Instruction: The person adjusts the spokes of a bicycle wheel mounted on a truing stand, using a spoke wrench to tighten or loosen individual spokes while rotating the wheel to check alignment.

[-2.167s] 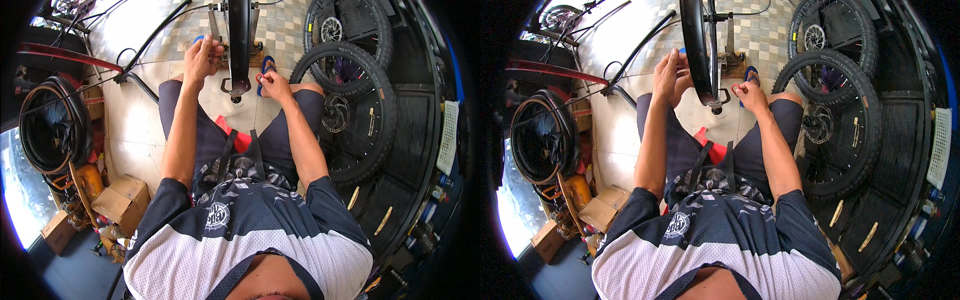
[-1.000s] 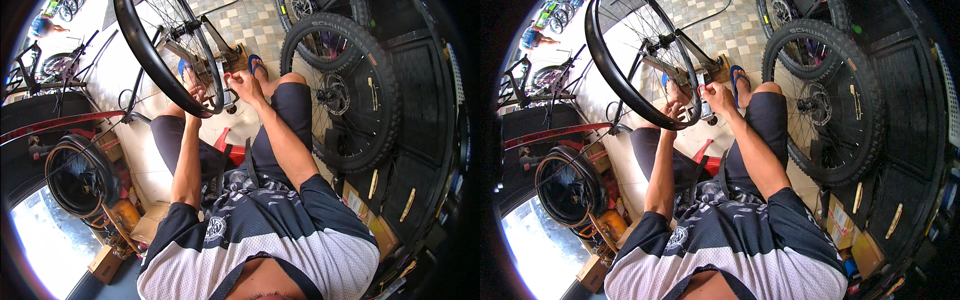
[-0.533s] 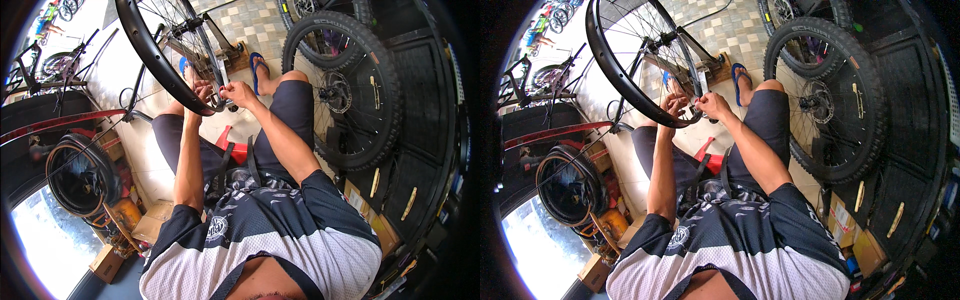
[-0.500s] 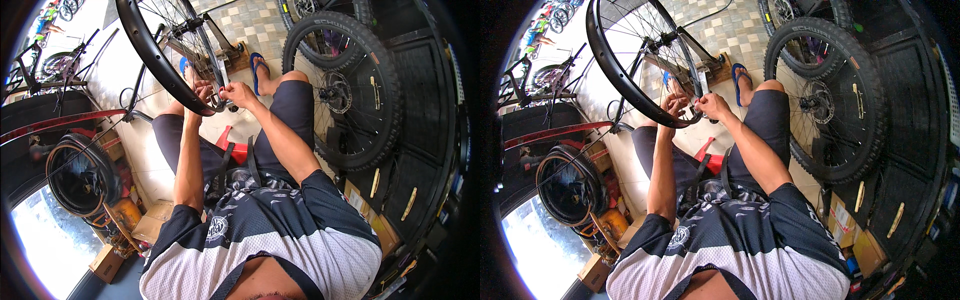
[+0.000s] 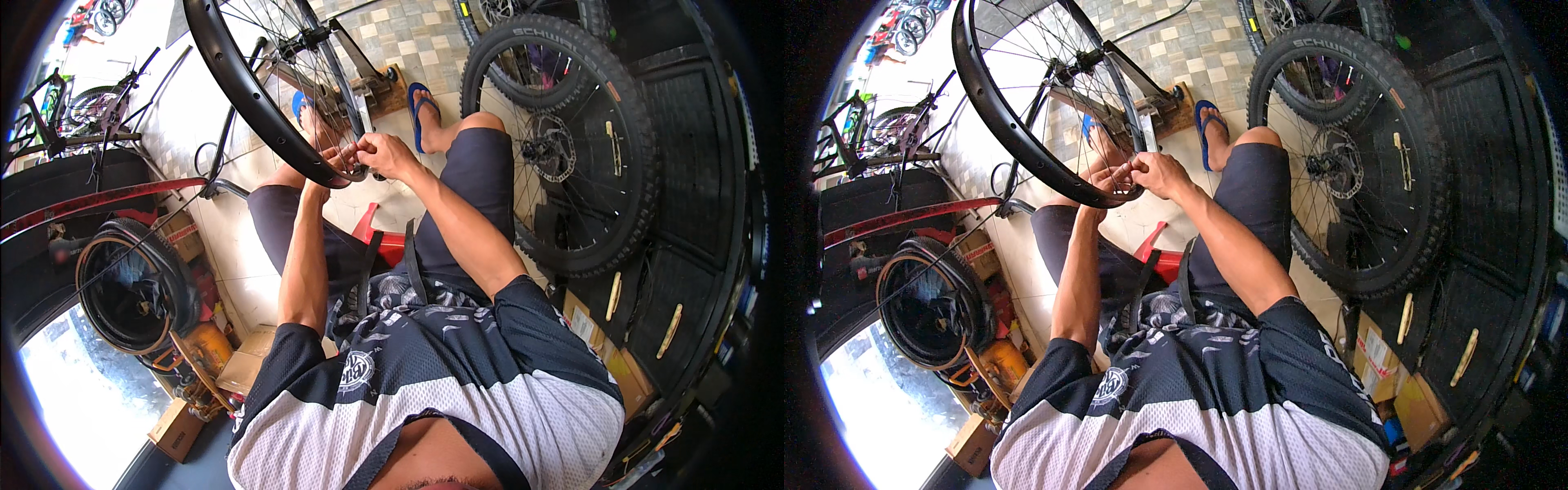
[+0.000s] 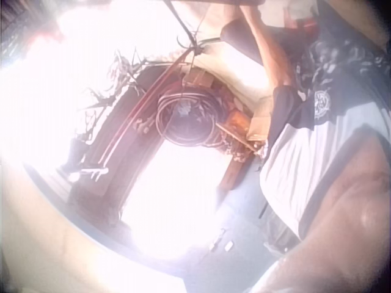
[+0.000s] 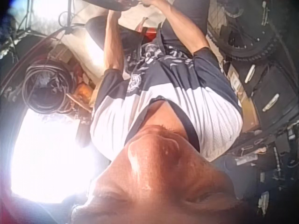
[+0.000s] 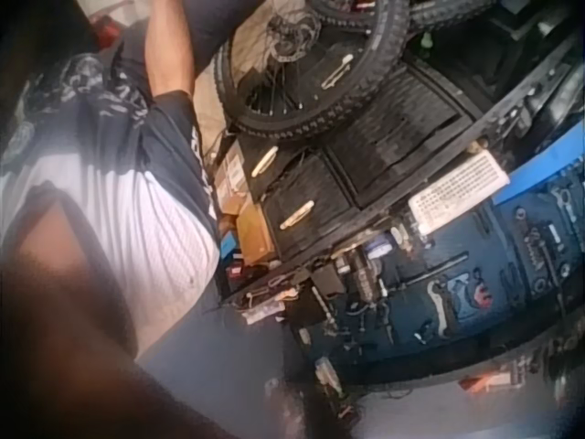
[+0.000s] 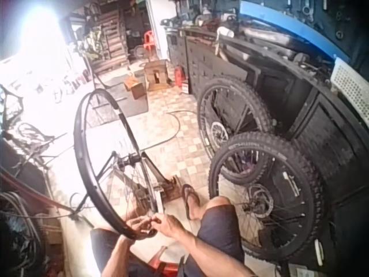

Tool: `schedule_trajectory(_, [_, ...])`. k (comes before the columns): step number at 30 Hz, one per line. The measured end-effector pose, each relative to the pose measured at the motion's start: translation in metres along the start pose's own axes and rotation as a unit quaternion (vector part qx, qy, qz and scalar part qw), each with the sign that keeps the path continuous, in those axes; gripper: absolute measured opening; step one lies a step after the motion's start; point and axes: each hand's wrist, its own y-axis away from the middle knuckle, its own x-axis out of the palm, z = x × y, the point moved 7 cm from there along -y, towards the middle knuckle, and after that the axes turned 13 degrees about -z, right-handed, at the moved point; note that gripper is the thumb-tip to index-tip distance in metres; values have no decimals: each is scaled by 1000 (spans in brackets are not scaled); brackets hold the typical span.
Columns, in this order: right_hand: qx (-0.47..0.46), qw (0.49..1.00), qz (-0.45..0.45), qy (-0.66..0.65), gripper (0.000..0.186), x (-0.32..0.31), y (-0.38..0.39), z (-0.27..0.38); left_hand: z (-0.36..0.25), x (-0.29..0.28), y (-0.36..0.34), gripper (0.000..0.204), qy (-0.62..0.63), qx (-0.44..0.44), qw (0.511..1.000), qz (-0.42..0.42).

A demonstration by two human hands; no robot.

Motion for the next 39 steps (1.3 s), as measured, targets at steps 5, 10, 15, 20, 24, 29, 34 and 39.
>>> schedule_trajectory(5, [5, 1000, 5, -7, 27, 0, -2, -5, -5, 1, -2, 32, 2, -7, 1000, 29])
schedule_trajectory(10, [20, 999, 10, -24, 29, 3, -3, -11, -20, 6, -1, 27, -29, 92, 993, 65])
schedule_trajectory(15, [20, 999, 14, -37, 26, 8, -7, -27, -17, 14, -6, 20, -32, 120, 992, 32])
schedule_trajectory(20, [36, 991, 34, -122, 23, 30, -16, -43, -15, 14, -8, 31, 17, 88, 996, 5])
schedule_trajectory(24, [50, 990, 27, -127, 24, 27, -13, -47, -29, 10, 0, 33, -67, 171, 982, -35])
schedule_trajectory(29, [59, 994, 23, -89, 24, 16, -10, -36, -27, 2, 1, 38, -50, 103, 993, -39])
schedule_trajectory(34, [37, 998, 13, -38, 23, 8, -2, -16, -23, 0, -3, 40, -65, 66, 996, -19])
schedule_trajectory(39, [17, 1000, -19, 7, 24, -1, -1, -5, -20, 0, -2, 41, -75, 41, 996, -13])
